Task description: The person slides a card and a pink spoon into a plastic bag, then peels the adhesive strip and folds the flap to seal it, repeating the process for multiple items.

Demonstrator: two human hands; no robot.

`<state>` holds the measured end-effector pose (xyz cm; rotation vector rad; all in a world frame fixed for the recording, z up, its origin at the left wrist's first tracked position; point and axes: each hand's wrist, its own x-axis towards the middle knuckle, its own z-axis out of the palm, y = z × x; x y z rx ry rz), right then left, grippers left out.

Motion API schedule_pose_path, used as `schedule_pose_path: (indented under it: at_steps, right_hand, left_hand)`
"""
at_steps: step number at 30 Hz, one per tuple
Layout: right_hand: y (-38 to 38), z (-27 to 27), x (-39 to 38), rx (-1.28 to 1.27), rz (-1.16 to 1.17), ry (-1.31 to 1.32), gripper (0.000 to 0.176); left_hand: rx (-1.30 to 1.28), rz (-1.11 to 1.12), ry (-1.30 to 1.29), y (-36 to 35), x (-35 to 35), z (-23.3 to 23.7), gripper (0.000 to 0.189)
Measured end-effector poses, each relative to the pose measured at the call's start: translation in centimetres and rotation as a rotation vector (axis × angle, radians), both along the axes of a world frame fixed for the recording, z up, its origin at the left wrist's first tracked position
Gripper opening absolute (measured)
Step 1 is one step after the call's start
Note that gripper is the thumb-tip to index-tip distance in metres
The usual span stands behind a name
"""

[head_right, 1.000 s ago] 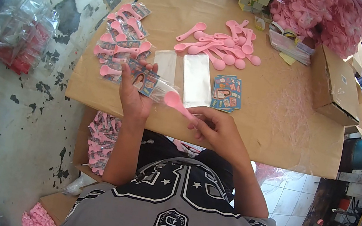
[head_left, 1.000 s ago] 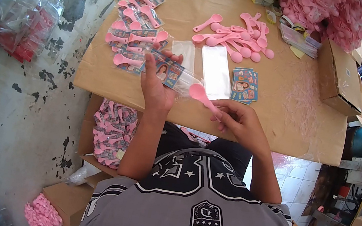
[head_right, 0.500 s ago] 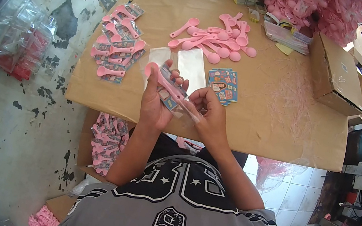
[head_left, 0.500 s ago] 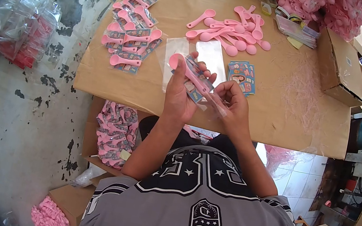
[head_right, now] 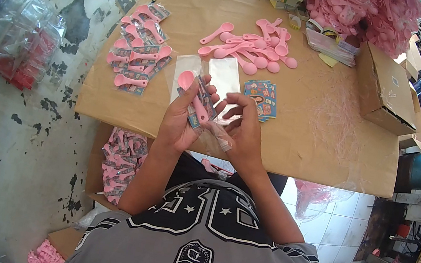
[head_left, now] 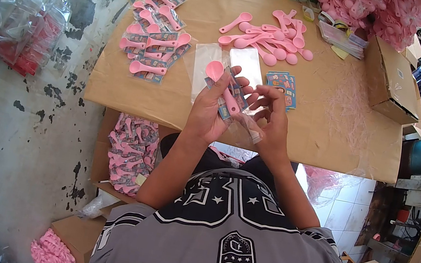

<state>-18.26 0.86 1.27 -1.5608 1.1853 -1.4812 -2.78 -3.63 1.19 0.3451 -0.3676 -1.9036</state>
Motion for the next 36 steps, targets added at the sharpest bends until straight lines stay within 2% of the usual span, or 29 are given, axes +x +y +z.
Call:
schedule_pose_path:
  at_steps: [1, 4, 7, 8, 11, 12, 15, 16, 20, 23, 26, 30, 33, 36]
  right_hand:
    - [0.1, 0.0, 0.3, -0.059, -0.056, 0.069, 0.071]
    - [0.3, 1.4, 0.6, -0.335, -0.122, 0.162, 0.061]
    - [0.7, 2.1, -1.5, -0.554, -0.020, 0.562, 0.034]
    - [0.9, 2.1, -1.7, -0.501, 0.068, 0.565, 0.015]
    - [1.5, 3.8, -3.7, -0.401, 0.424, 0.248, 0.018]
    - [1.2, 3.9, -4.4, -0.417, 0.446, 0.130, 0.021]
    - [0.2, 4.3, -5.7, -0.363, 0.131, 0.349, 0.028]
    - [-0.3, 4.1, -5.5, -0.379, 0.039, 0.528, 0.037]
    - [-1.5, 2.8, -3.9, -0.414, 0.031, 0.705, 0.044]
    - [-1.7, 2.6, -3.9, -0.437, 0.144, 0.643, 0.043]
    - [-2.3, 2.6, -4.3, -0.462, 0.158, 0.556, 0.039]
    - [-2.6, 3.3, -5.5, -0.344, 0.238, 0.089, 0.035]
    - [-1.3, 4.0, -5.2, 0.050, 0.088, 0.025, 0.047]
    - [-0.9, 3.0, -4.6, 0.237, 0.198, -0.121, 0.059]
  left_hand:
    - [0.005, -0.001, -0.010, 0.1, 0.2, -0.1, 0.035]
    - [0.035, -0.031, -0.017, 0.2, 0.4, -0.2, 0.041]
    - [0.106, -0.035, 0.039, -0.1, 0.5, -0.6, 0.041]
    - [0.098, -0.034, 0.041, -0.2, 0.8, -0.5, 0.041]
    - [0.079, -0.031, 0.030, -0.5, 1.5, 0.2, 0.041]
    - [0.079, -0.034, 0.015, -0.5, 1.6, 0.5, 0.041]
    - [0.083, -0.089, 0.038, -0.2, 1.6, 0.9, 0.047]
    - [0.082, -0.117, 0.058, -0.2, 1.4, 1.1, 0.049]
    - [0.106, -0.215, 0.056, 0.4, 0.0, 2.0, 0.055]
    - [0.010, -0.323, 0.053, 0.0, 0.1, 0.2, 0.055]
    - [0.059, -0.284, 0.000, 0.6, -0.7, 1.5, 0.057]
    - [-0.025, -0.086, -0.323, 0.2, 0.0, 0.9, 0.062]
    - [-0.288, -0.130, -0.427, 0.4, 0.7, 1.8, 0.065]
    - [-0.400, -0.149, -0.603, 1.1, 0.4, 2.1, 0.058]
